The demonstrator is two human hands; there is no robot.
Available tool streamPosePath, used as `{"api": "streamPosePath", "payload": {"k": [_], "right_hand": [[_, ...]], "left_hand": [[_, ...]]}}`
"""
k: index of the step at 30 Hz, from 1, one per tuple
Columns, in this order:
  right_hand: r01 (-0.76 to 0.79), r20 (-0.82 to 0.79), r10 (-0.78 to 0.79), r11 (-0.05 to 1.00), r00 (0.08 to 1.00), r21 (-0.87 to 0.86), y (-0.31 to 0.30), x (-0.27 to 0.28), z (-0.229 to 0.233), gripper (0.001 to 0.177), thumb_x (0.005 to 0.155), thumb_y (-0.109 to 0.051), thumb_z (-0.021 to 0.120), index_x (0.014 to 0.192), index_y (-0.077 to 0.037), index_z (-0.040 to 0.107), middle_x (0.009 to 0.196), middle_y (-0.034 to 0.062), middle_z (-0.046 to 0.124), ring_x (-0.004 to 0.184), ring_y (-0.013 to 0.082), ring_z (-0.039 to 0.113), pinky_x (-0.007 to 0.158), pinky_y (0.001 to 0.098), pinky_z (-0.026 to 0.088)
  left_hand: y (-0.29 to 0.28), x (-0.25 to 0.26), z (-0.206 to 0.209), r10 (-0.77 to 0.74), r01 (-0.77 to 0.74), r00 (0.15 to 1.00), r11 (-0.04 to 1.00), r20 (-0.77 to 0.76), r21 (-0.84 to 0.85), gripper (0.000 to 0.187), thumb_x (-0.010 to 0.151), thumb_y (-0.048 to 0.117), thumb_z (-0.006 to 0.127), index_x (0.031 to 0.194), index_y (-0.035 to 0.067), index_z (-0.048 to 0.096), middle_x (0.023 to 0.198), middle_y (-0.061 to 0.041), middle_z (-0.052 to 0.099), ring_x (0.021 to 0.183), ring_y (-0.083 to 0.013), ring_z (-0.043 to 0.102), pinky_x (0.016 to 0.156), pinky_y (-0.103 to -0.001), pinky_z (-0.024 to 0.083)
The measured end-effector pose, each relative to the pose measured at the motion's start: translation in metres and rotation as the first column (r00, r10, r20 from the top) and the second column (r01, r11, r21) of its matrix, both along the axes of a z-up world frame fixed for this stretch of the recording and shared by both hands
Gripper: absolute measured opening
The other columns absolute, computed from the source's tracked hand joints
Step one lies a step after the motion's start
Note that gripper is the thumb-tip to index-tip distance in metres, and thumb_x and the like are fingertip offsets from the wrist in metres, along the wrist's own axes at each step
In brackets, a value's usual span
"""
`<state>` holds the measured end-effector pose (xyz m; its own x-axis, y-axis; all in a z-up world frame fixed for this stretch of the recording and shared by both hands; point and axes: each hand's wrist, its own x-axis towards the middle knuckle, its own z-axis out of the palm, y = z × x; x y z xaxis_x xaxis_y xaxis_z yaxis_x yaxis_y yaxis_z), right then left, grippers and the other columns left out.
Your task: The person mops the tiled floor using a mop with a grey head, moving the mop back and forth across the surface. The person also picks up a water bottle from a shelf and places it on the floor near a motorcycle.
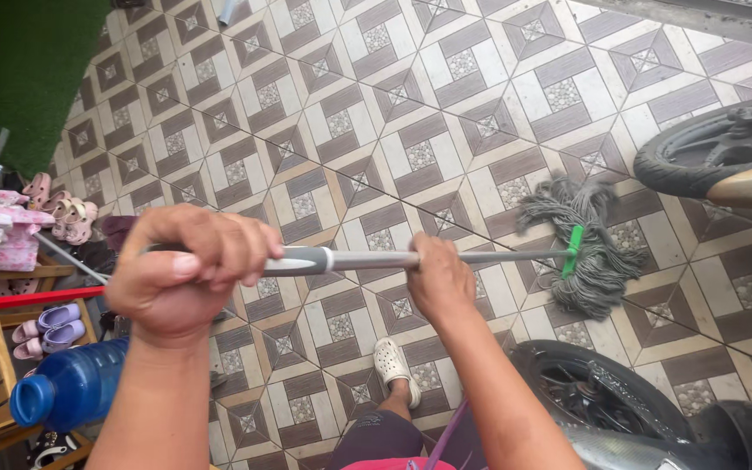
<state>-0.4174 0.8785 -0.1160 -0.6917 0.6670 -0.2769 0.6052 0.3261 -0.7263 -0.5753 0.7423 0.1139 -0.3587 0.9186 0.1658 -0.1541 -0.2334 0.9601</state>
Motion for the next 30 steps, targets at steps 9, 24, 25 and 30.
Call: {"api": "streamPosePath", "payload": {"k": [9, 24, 25, 30], "right_hand": [[0.252, 0.305, -0.237, 0.968, 0.923, -0.010, 0.033, 0.143, -0.109, 0.028, 0.098, -0.041, 0.062, 0.095, -0.014, 0.069, 0.106, 0.0110, 0.069, 0.110, 0.0365, 0.060, 0.085, 0.0531, 0.049], [-0.078, -0.346, 0.107, 0.992, 0.932, 0.097, -0.081, -0.068, 0.005, 0.022, 0.096, -0.027, 0.067, 0.087, -0.007, 0.063, 0.088, 0.0170, 0.070, 0.089, 0.0409, 0.061, 0.078, 0.0533, 0.048], [-0.133, -0.321, 0.148, 0.989, 0.936, 0.068, -0.085, -0.080, 0.012, 0.022, 0.095, -0.027, 0.068, 0.088, -0.007, 0.064, 0.088, 0.0170, 0.070, 0.089, 0.0411, 0.061, 0.077, 0.0537, 0.048], [-0.318, -0.117, 0.334, 0.938, 0.935, 0.135, -0.094, -0.105, -0.020, 0.008, 0.090, -0.014, 0.064, 0.097, -0.010, 0.065, 0.092, 0.0187, 0.070, 0.095, 0.0412, 0.065, 0.078, 0.0547, 0.051]], "left_hand": [[0.057, 0.090, -0.151, -0.122, 0.168, 0.972, 0.960, 0.201, -0.226, 0.020, 0.079, 0.018, 0.053, 0.070, 0.000, 0.055, 0.070, -0.012, 0.058, 0.078, -0.0256, 0.061, 0.093, -0.045, 0.052], [-0.098, -0.015, 0.036, 0.169, -0.168, 0.986, 0.985, -0.010, 0.039, 0.029, 0.085, 0.020, 0.061, 0.066, 0.002, 0.048, 0.058, -0.010, 0.052, 0.058, -0.0238, 0.052, 0.072, -0.042, 0.044], [-0.108, -0.022, 0.034, 0.199, -0.198, 0.980, 0.978, -0.014, 0.066, 0.029, 0.085, 0.020, 0.062, 0.067, 0.003, 0.048, 0.057, -0.010, 0.051, 0.058, -0.0234, 0.051, 0.071, -0.042, 0.044], [-0.153, -0.044, -0.013, 0.299, -0.300, 0.954, 0.948, 0.024, 0.102, 0.021, 0.084, 0.019, 0.063, 0.073, 0.005, 0.051, 0.058, -0.009, 0.050, 0.062, -0.0239, 0.053, 0.075, -0.043, 0.046]]}}
